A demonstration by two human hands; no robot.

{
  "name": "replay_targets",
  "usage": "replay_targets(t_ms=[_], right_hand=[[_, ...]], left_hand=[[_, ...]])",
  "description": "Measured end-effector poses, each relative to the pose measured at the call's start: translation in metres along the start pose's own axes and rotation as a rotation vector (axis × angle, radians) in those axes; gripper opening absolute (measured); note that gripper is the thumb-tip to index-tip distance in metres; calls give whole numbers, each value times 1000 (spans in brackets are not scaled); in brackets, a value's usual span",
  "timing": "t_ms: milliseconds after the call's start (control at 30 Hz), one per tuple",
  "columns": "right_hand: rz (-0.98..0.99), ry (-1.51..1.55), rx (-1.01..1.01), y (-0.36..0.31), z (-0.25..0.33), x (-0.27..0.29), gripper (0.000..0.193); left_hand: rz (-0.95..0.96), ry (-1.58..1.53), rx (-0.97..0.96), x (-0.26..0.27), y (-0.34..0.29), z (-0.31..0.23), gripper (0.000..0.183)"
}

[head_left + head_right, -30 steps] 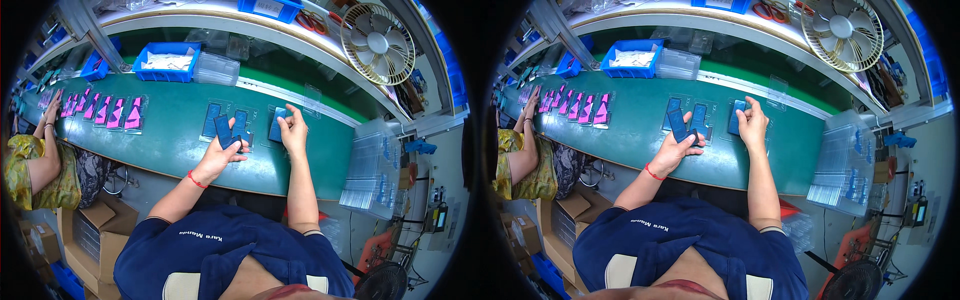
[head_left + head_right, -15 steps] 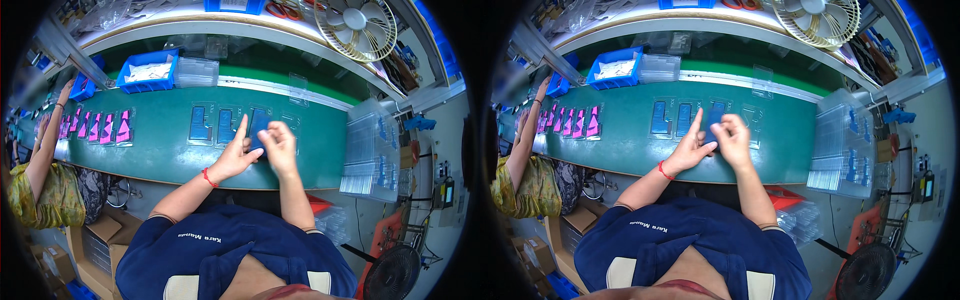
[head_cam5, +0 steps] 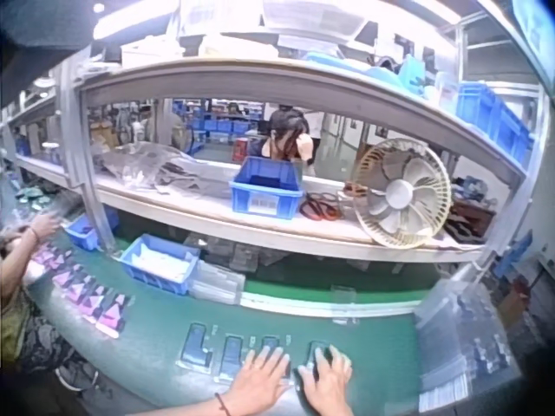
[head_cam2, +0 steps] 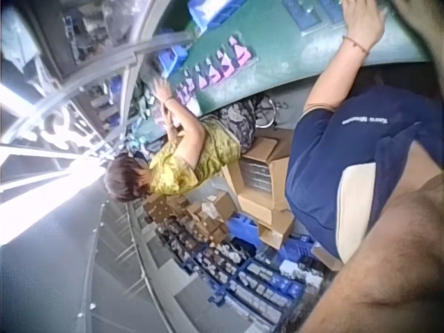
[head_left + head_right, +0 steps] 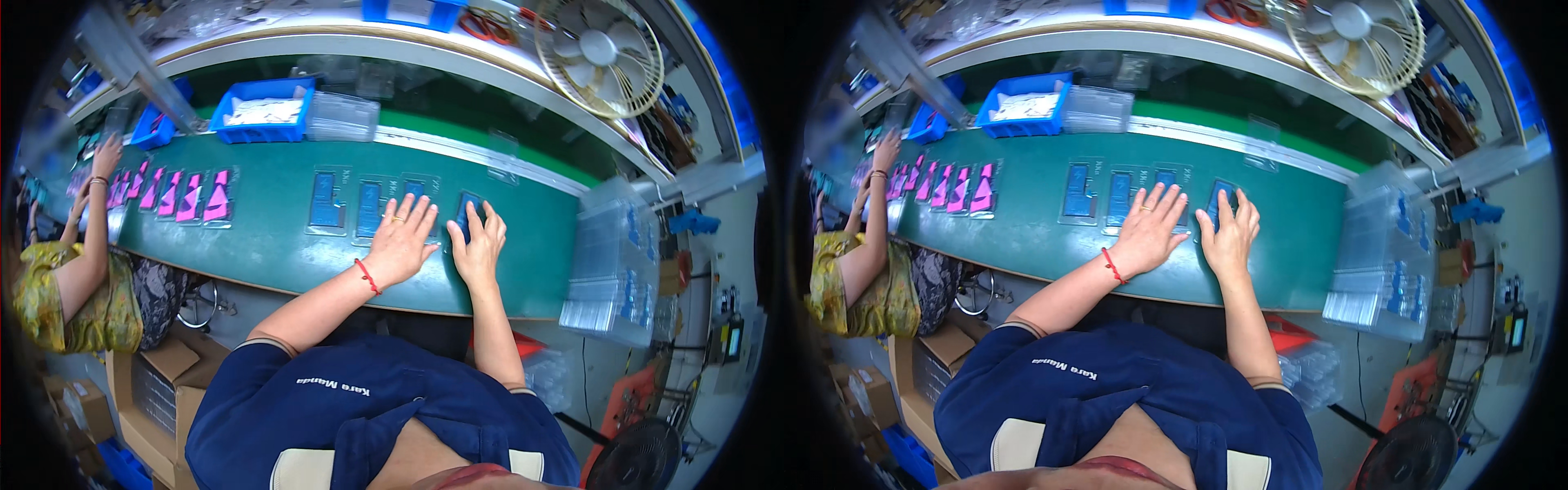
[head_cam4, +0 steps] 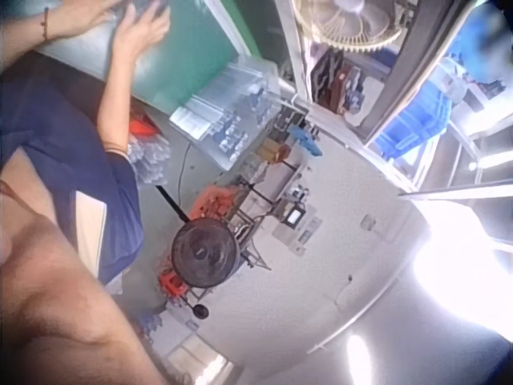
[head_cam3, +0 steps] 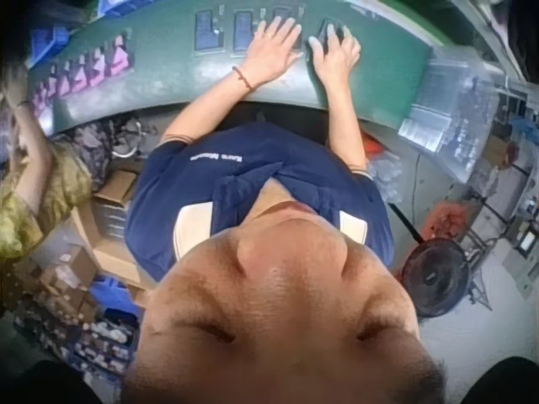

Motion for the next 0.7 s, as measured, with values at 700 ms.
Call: replay_targets(t_ms=[700], right_hand=[[289, -181, 201, -24, 46, -2, 86]], left_hand=[[184, -119, 381, 191, 70, 276, 60]])
Point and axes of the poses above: each hand's wrist, its own y-axis towards the middle knuckle, its own x-axis out of the back of the hand, z = x × y, the point moved 5 cm from there along y, towards the middle knuckle, and after that the axes turned 9 degrees about -y, right-handed, at the moved point
